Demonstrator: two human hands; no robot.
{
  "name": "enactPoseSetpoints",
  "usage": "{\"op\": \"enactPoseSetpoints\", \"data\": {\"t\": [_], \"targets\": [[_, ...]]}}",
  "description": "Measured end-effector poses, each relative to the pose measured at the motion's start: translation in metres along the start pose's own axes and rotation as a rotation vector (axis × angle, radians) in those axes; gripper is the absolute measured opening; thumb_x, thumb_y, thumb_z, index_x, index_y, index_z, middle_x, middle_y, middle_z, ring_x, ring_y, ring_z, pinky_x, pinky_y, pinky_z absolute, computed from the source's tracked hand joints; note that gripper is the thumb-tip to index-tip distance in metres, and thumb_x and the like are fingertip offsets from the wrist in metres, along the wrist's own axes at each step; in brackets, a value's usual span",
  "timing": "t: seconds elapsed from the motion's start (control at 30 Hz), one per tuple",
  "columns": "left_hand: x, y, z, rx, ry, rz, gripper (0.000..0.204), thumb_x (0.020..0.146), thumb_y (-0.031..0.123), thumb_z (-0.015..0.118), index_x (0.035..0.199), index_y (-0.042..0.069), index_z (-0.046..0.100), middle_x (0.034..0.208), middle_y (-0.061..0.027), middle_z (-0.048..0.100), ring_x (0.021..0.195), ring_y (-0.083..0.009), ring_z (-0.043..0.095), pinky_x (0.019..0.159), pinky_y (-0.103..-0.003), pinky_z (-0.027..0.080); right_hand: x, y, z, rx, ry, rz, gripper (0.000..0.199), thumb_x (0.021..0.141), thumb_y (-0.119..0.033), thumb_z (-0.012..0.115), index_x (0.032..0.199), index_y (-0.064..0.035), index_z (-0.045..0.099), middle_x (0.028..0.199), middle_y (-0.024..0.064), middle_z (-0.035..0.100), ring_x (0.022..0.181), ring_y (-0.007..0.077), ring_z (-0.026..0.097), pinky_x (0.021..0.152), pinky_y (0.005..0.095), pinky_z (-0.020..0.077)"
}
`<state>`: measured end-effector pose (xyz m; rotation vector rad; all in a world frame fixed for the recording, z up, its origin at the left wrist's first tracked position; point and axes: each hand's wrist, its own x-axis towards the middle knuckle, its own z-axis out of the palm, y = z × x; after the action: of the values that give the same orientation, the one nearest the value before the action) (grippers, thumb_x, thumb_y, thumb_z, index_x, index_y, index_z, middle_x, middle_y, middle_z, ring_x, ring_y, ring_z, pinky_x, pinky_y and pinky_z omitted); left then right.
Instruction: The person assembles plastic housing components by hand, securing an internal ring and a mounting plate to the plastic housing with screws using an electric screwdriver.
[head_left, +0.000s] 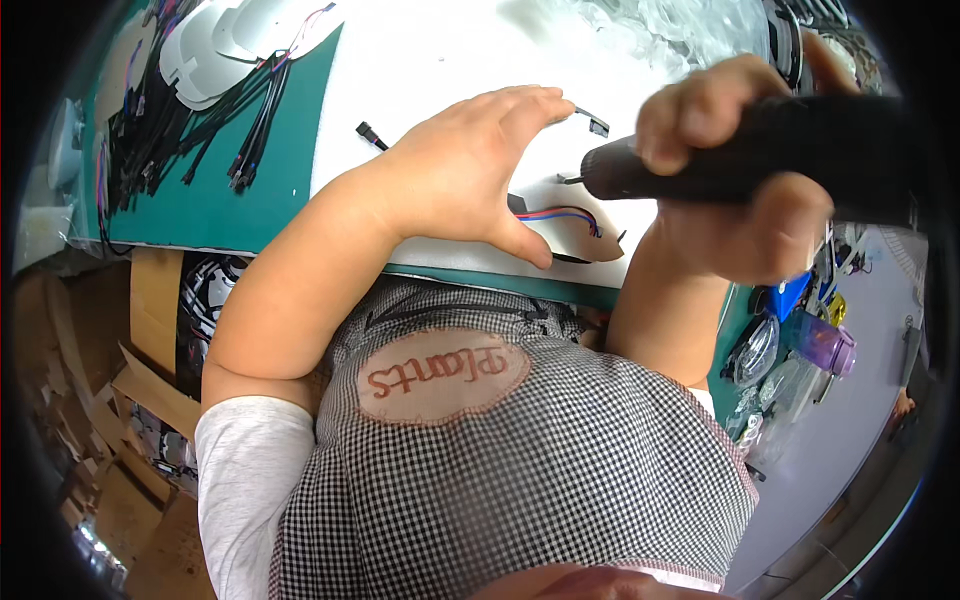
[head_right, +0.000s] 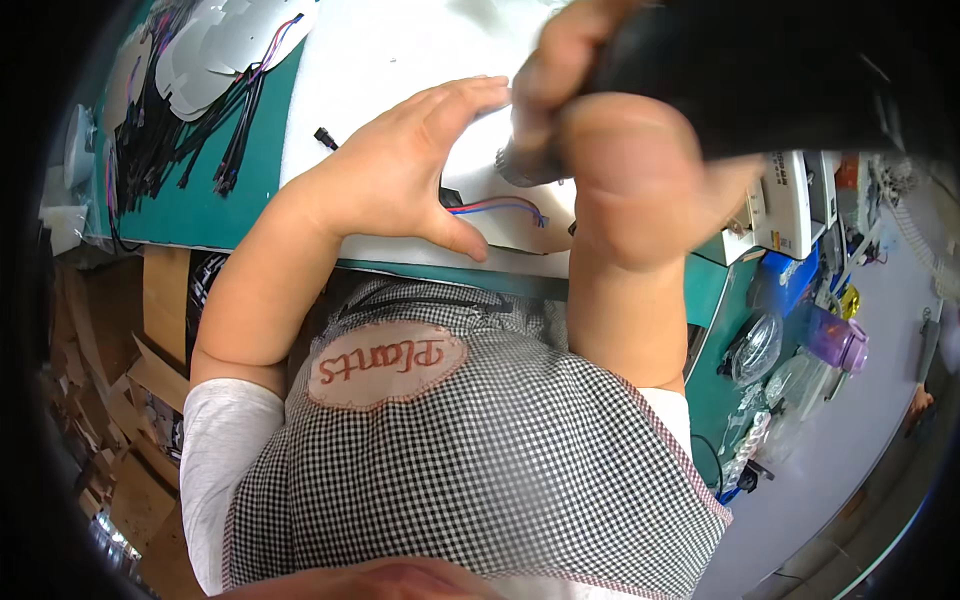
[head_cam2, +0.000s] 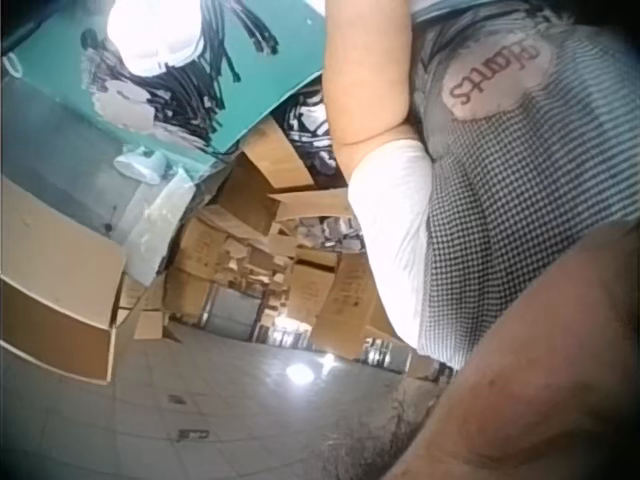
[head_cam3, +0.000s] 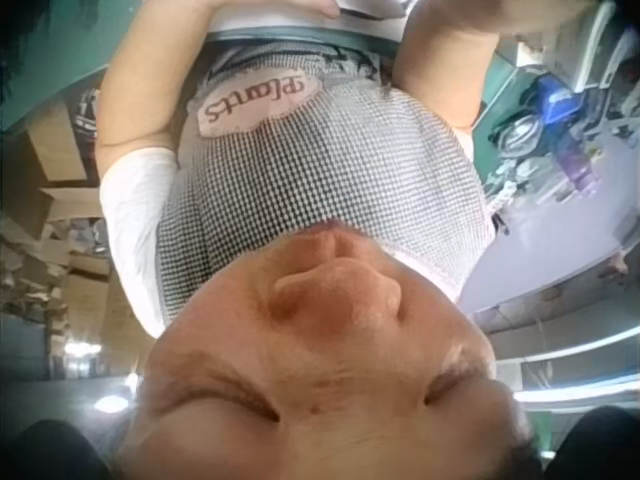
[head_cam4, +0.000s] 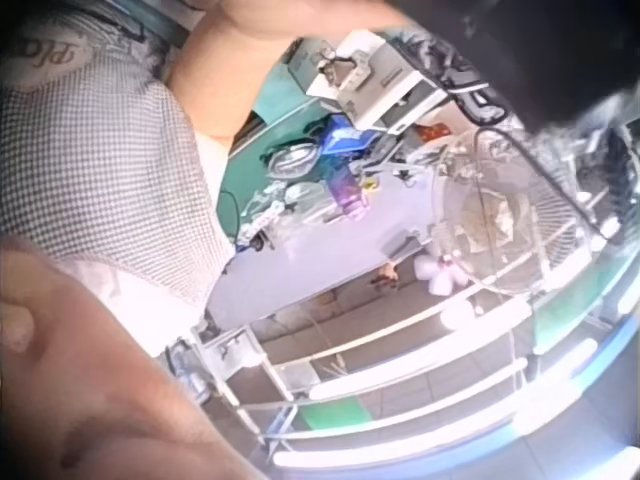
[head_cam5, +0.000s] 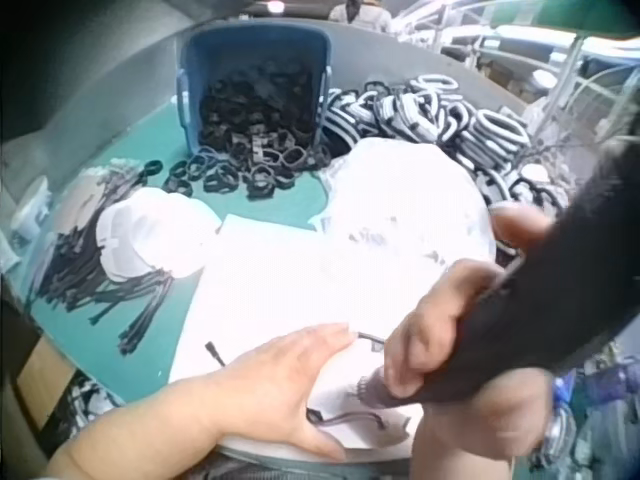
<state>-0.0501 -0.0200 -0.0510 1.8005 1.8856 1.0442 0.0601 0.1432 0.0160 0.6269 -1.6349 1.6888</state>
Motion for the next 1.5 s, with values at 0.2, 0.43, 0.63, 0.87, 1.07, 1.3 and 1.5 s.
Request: {"op": "enactPoseSetpoints", "data": {"t": [0.2,0.43,0.63,0.87,1.07,1.3,1.5], "targets": [[0.004,0.0,0.001,-0.048,-0.001,0.0,0.109,0.048,0.036,0.091,0.139,0.008,0.038,0.141,-0.0158,0.046,0.128,-0.0376,0.044,0.108,-0.043,0.038,-0.002,-0.004,-0.004,0.05,0.044,0.019,0.08,0.089,-0.056,0.053,0.145,-0.0058,0.028,0.088,0.0135,0.056,0.06,0.0196,0.056,0.056,0.0358,0.0479],[0.002,0.004,-0.001,-0.03,-0.007,-0.035,0.111,0.048,0.04,0.09,0.141,0.008,0.038,0.141,-0.0157,0.045,0.129,-0.037,0.044,0.109,-0.043,0.037,-0.005,-0.035,-0.021,-0.049,-0.048,-0.013,0.084,0.088,-0.068,0.047,0.146,-0.0092,0.035,0.099,0.01,0.055,0.07,0.0186,0.057,0.062,0.0355,0.0463],[0.0,0.004,0.0,-0.012,-0.007,-0.044,0.112,0.048,0.041,0.09,0.141,0.008,0.038,0.141,-0.0162,0.046,0.129,-0.0367,0.044,0.109,-0.043,0.037,-0.017,-0.029,-0.013,-0.058,0.074,-0.051,0.078,0.089,-0.066,0.046,0.142,-0.0097,0.04,0.097,0.01,0.055,0.07,0.0195,0.058,0.063,0.0368,0.0474],[0.001,0.003,0.001,-0.011,0.006,-0.029,0.111,0.048,0.041,0.09,0.141,0.008,0.039,0.14,-0.0164,0.046,0.129,-0.0365,0.044,0.109,-0.043,0.037,-0.023,-0.022,-0.016,-0.041,0.075,-0.087,0.076,0.09,-0.065,0.046,0.141,-0.009,0.041,0.098,0.0125,0.057,0.07,0.0216,0.059,0.064,0.0386,0.0495],[0.002,0.003,-0.001,-0.005,-0.009,-0.052,0.112,0.047,0.042,0.09,0.142,0.008,0.039,0.14,-0.0176,0.046,0.129,-0.0369,0.044,0.109,-0.043,0.037,-0.022,-0.027,-0.045,-0.165,-0.04,-0.117,0.077,0.089,-0.068,0.044,0.14,-0.0099,0.041,0.097,0.0121,0.059,0.068,0.0213,0.06,0.062,0.0389,0.0506],[0.003,0.005,0.0,0.003,-0.028,-0.06,0.114,0.047,0.047,0.089,0.142,0.008,0.04,0.14,-0.0204,0.045,0.13,-0.0384,0.043,0.11,-0.044,0.036,-0.026,-0.034,-0.025,-0.101,0.043,-0.08,0.079,0.086,-0.072,0.047,0.138,-0.0125,0.042,0.096,0.0109,0.06,0.067,0.0201,0.059,0.062,0.0371,0.0498],[0.001,0.004,-0.006,0.006,-0.055,-0.041,0.114,0.049,0.052,0.088,0.142,0.007,0.039,0.142,-0.0198,0.044,0.132,-0.0373,0.042,0.11,-0.043,0.035,-0.026,-0.059,-0.029,-0.172,0.084,-0.025,0.078,0.079,-0.069,0.058,0.132,-0.013,0.044,0.093,0.0087,0.058,0.067,0.0187,0.058,0.062,0.0353,0.0475]]}}
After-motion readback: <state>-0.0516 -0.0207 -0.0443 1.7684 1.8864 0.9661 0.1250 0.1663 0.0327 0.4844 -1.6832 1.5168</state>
